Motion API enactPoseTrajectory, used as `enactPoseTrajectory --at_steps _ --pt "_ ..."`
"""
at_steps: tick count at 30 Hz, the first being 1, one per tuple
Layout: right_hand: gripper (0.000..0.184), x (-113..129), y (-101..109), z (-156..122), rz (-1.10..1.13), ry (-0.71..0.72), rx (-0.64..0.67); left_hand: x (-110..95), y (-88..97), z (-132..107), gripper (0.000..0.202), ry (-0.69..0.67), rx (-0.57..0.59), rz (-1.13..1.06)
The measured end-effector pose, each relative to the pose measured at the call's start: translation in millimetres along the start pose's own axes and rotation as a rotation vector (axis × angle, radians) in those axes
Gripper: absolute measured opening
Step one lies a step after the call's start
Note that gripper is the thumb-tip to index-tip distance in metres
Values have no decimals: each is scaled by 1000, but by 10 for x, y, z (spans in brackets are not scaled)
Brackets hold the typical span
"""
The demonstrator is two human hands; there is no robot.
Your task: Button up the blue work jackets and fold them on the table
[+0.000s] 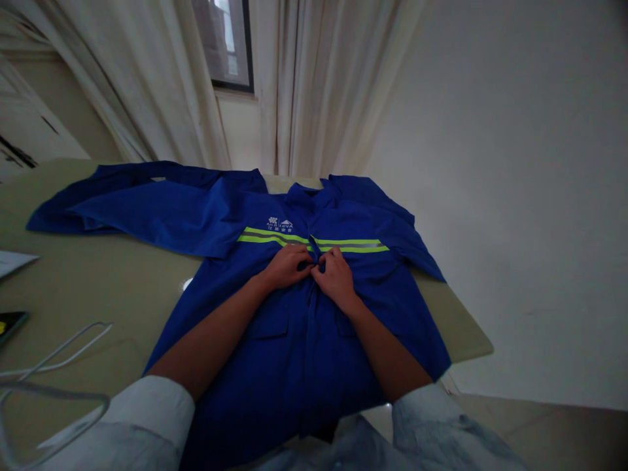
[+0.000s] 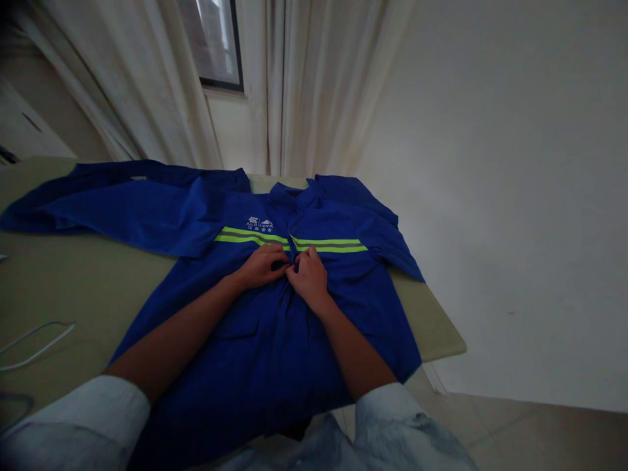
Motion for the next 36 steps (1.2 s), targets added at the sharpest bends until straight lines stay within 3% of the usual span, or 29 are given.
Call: enactPoseTrajectory --at_steps 8,18,26,36 --pt "3 16 -29 31 -20 21 10 57 -63 16 19 51 44 -38" --pt "12 103 45 8 -173 96 69 83 -35 42 17 15 23 -117" --pt "14 74 -42 53 -67 99 104 150 -63 57 16 33 74 -206" --pt "9 -9 -71 90 -5 215 123 211 -82 69 17 27 85 -264"
Point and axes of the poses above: each hand's wrist, its own z-axis towards the middle knuckle, its own y-axis out of the back of the hand, x = y × z, the point moved 3 cm from there along z, towards the middle knuckle, and after that the axes turned 3 degrees about y, right-handed, at the moved point
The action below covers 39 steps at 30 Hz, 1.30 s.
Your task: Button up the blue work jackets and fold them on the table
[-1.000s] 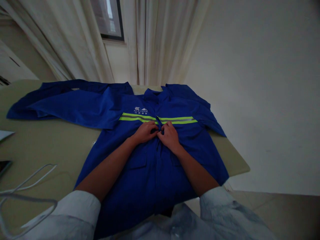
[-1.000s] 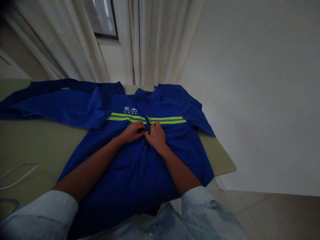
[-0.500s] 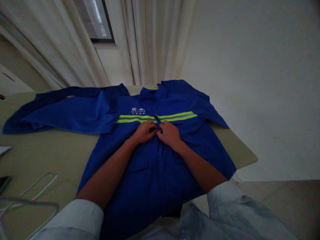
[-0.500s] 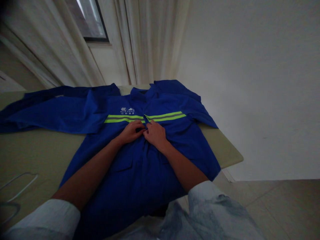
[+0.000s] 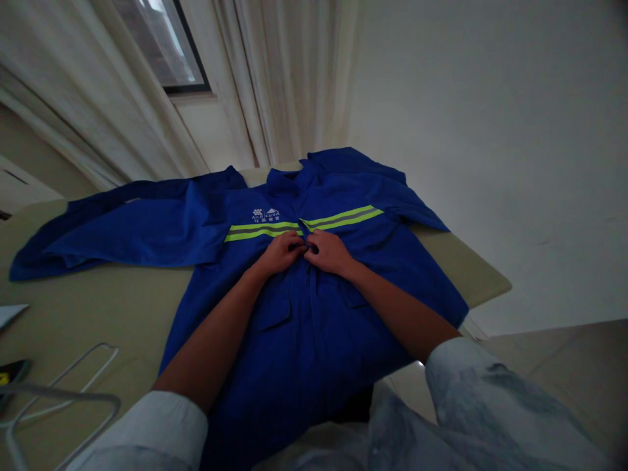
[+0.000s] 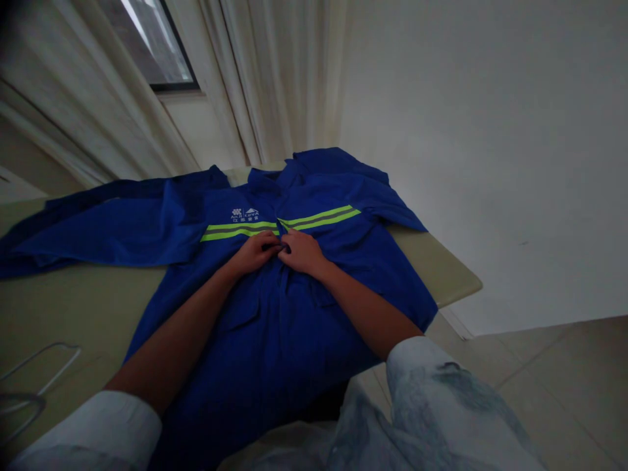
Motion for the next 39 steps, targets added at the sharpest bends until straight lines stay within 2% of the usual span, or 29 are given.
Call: enactPoseTrajectory --at_steps 8,17,23,31,39 --pt "9 -8 -11 3 21 67 25 4 49 20 27 -1 84 -58" --pt "19 66 4 -28 -60 -12 52 -6 45 18 31 -26 36 -97" --pt "21 88 20 -33 -72 -41 63 4 49 26 29 -35 44 -128" --pt "23 144 77 -47 -78 -168 0 60 18 37 33 -4 6 -99" --pt "25 200 61 -6 -233 -130 -2 28 -16 44 26 -1 -26 -41"
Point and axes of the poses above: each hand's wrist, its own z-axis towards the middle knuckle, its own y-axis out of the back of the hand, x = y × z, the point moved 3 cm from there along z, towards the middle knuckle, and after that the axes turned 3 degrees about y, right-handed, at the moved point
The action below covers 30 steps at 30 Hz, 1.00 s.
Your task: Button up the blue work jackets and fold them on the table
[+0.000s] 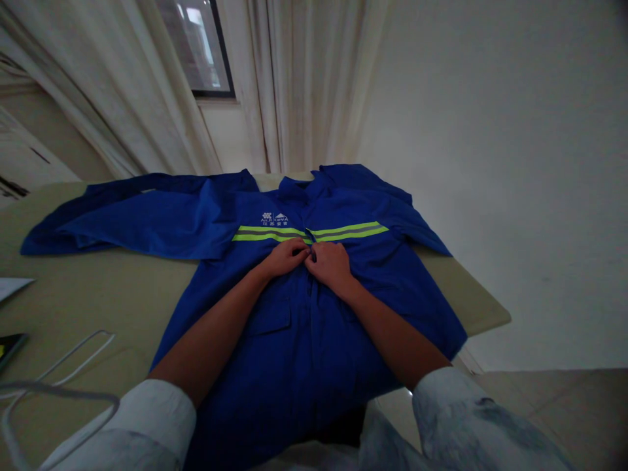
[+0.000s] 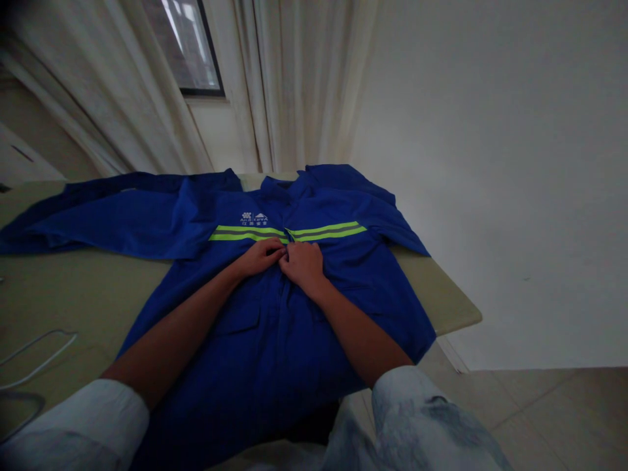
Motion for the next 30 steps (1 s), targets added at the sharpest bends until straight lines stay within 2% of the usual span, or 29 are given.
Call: enactPoseTrajectory --at_steps 13,18,21,27,30 --pt "27 7 -1 2 -63 -23 1 57 -68 9 26 -15 -12 91" --pt "26 -10 -14 17 -25 -34 29 34 -61 2 25 -14 -26 91" --pt "26 -50 -23 29 17 -28 -1 14 -44 5 25 -7 -38 52" --pt "18 -131 4 60 128 120 -30 16 -4 25 36 53 -80 -38" --pt "18 -139 34 53 139 122 -39 33 4 37 35 86 -82 -91"
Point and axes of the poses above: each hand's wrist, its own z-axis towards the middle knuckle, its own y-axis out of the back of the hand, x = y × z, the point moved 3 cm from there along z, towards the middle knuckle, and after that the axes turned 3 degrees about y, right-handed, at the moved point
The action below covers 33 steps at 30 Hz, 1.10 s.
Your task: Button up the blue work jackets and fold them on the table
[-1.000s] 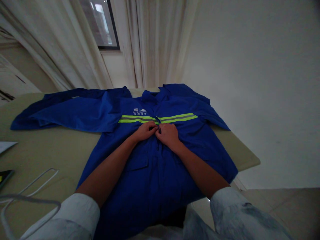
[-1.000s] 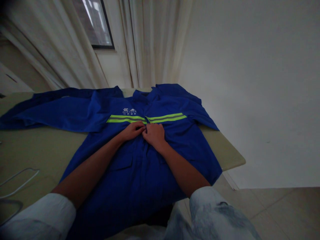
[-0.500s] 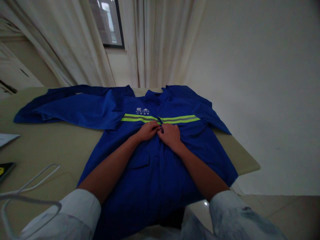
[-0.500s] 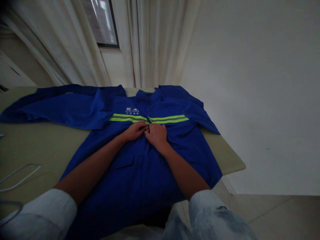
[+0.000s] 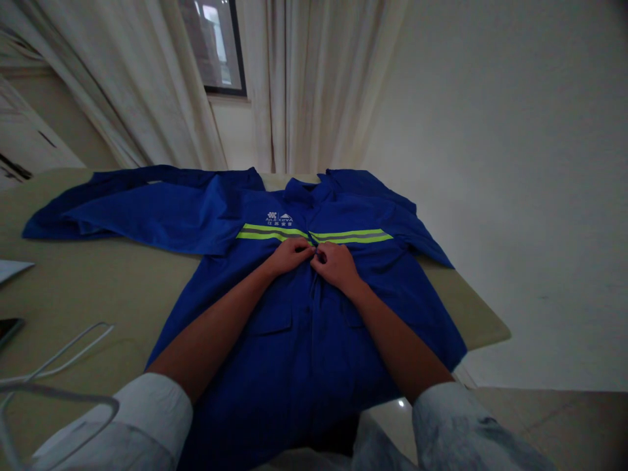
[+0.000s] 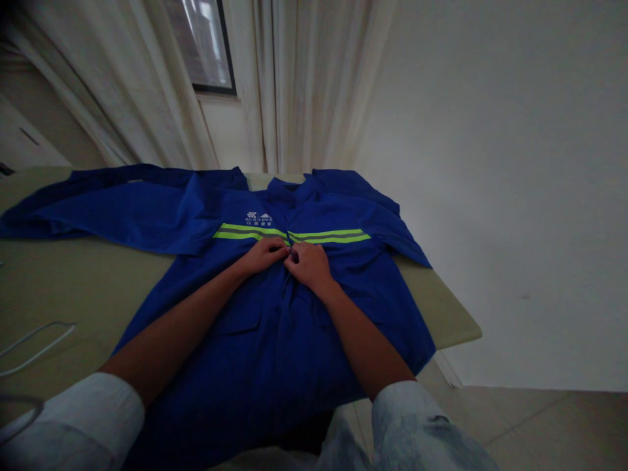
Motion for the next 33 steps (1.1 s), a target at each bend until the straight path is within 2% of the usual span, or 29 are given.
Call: enactPoseTrajectory --at_steps 6,11,15,19,23,29,33 --pt "20 23 -16 -39 -6 -113 2 46 -23 20 31 67 14 -36" --pt "24 -54 -84 -24 139 -222 20 31 -39 -2 27 10 45 21" --pt "25 -102 -113 13 254 -300 6 6 -34 -12 24 -35 21 71" --pt "25 -106 -127 33 254 -289 -3 3 -26 2 21 -48 32 50" --pt "22 -118 -139 19 203 -297 -9 36 -31 18 18 -5 52 31" --pt "23 -171 -147 7 224 -281 12 23 -65 -9 20 37 -38 227" --pt "25 -194 -155 10 260 -268 13 12 -68 -17 22 24 -42 277"
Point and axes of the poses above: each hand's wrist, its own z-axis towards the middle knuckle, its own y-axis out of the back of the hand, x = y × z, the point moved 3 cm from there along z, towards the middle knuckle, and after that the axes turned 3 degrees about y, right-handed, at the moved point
